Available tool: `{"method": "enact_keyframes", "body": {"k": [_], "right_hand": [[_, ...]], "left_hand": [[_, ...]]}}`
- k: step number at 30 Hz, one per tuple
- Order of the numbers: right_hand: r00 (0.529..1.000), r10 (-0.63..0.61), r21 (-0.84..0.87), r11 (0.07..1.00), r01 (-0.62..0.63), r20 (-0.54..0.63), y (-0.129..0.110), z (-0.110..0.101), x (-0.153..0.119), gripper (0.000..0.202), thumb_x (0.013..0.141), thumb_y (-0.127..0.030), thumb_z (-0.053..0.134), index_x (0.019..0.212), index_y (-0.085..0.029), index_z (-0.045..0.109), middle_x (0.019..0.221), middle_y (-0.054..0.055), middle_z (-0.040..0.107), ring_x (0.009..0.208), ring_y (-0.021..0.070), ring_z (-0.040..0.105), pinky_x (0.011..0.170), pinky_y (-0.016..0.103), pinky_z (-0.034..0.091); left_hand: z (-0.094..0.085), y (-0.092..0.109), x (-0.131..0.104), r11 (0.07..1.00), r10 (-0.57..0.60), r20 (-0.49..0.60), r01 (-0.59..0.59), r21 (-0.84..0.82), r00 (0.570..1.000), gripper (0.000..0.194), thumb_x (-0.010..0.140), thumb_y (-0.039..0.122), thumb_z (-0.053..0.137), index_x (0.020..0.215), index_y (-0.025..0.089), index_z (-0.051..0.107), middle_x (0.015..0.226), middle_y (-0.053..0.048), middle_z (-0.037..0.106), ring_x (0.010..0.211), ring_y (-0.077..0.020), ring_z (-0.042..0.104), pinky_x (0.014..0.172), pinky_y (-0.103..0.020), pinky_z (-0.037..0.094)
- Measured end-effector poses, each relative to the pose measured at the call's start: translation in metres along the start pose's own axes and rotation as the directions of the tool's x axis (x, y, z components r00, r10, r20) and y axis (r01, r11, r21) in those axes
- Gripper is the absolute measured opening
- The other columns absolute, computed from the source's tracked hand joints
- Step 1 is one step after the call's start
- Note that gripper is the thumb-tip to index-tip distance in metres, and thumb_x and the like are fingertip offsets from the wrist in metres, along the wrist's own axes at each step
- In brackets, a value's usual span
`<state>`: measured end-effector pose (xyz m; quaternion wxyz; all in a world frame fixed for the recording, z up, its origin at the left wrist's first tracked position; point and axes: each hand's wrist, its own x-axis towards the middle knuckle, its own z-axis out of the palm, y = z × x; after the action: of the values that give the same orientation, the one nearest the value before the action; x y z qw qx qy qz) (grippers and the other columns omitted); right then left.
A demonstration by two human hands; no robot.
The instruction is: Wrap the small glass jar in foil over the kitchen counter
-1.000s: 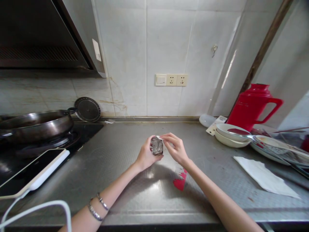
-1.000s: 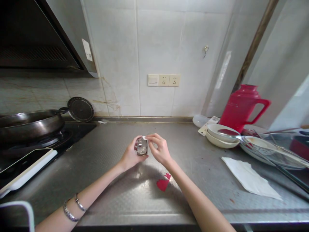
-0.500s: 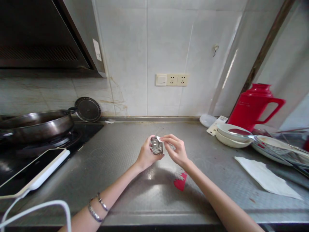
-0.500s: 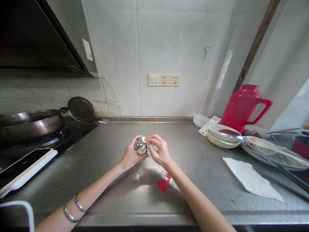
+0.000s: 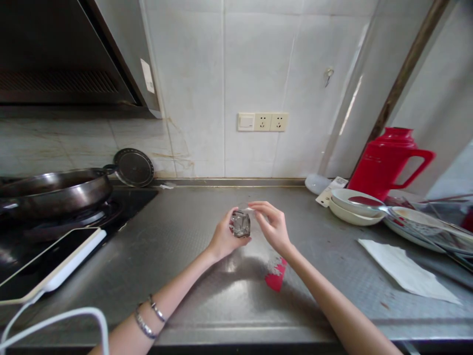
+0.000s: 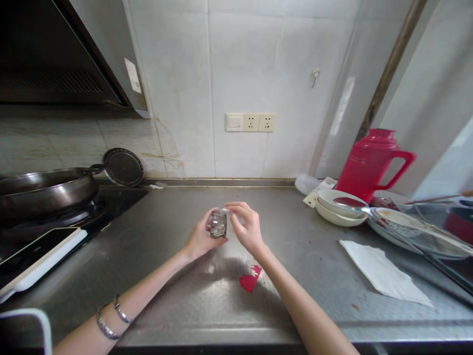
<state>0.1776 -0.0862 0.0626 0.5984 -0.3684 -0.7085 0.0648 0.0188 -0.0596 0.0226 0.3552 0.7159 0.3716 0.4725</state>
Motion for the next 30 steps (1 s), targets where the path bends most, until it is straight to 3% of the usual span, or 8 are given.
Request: {"method": "enact_keyframes", "body": {"k": [2,8,11,17,25,30], "right_hand": [[1.0,-0.006,-0.023,1.0,0.006,0.016,0.003,0.002,-0.001,0.022,0.086,-0.02,0.048,0.088,-0.022,0.069,0.099,0.008,0.071,0.094,0.0213,0.065,0.084,0.036,0.05],[0.968,-0.08,-0.092,0.99,0.105,0.236,0.009,0.012,-0.007,0.03,0.087,-0.015,0.044,0.105,-0.022,0.066,0.101,0.008,0.071,0.095,0.0192,0.066,0.083,0.034,0.053],[0.963,-0.124,-0.105,0.983,0.153,0.241,0.01,0.014,-0.009,0.028,0.087,-0.013,0.043,0.104,-0.02,0.065,0.104,0.009,0.07,0.099,0.0195,0.066,0.086,0.035,0.053],[0.932,-0.268,-0.075,0.953,0.294,0.245,0.004,0.011,-0.008,0.025,0.084,-0.009,0.044,0.096,-0.019,0.064,0.102,0.01,0.071,0.099,0.0193,0.066,0.088,0.035,0.053],[0.924,-0.315,-0.071,0.939,0.337,0.215,0.0,0.01,-0.007,0.027,0.081,-0.008,0.044,0.096,-0.019,0.064,0.096,0.009,0.072,0.093,0.0187,0.067,0.085,0.034,0.054],[0.894,-0.401,-0.063,0.905,0.42,0.197,-0.003,0.011,-0.009,0.027,0.079,-0.007,0.047,0.097,-0.018,0.065,0.092,0.009,0.073,0.093,0.0202,0.067,0.084,0.036,0.055]], "left_hand": [[0.001,-0.001,0.0,0.999,0.009,0.002,-0.009,0.031,1.0,0.086,0.053,0.021,0.082,0.129,0.017,0.041,0.113,-0.01,0.062,0.089,-0.0194,0.06,0.075,-0.03,0.049],[0.004,-0.009,-0.002,0.998,0.043,0.058,-0.046,0.046,0.997,0.073,0.055,0.019,0.079,0.122,0.018,0.049,0.095,-0.003,0.065,0.083,-0.0179,0.061,0.076,-0.03,0.048],[0.004,-0.009,-0.003,0.994,0.057,0.067,-0.062,0.089,0.996,0.074,0.056,0.02,0.079,0.123,0.018,0.049,0.099,-0.004,0.066,0.085,-0.0188,0.062,0.078,-0.031,0.049],[0.003,-0.003,-0.003,0.986,0.15,0.06,-0.154,0.067,0.987,0.08,0.056,0.023,0.08,0.129,0.016,0.046,0.125,-0.011,0.059,0.111,-0.0257,0.056,0.096,-0.037,0.044],[0.002,-0.006,-0.001,0.992,0.099,0.034,-0.102,0.08,0.994,0.087,0.056,0.025,0.08,0.134,0.014,0.043,0.123,-0.013,0.06,0.108,-0.0274,0.059,0.095,-0.039,0.046],[-0.001,-0.01,0.001,0.993,0.089,0.012,-0.09,0.073,0.996,0.092,0.054,0.025,0.08,0.136,0.014,0.041,0.123,-0.014,0.061,0.108,-0.027,0.059,0.094,-0.037,0.047]]}}
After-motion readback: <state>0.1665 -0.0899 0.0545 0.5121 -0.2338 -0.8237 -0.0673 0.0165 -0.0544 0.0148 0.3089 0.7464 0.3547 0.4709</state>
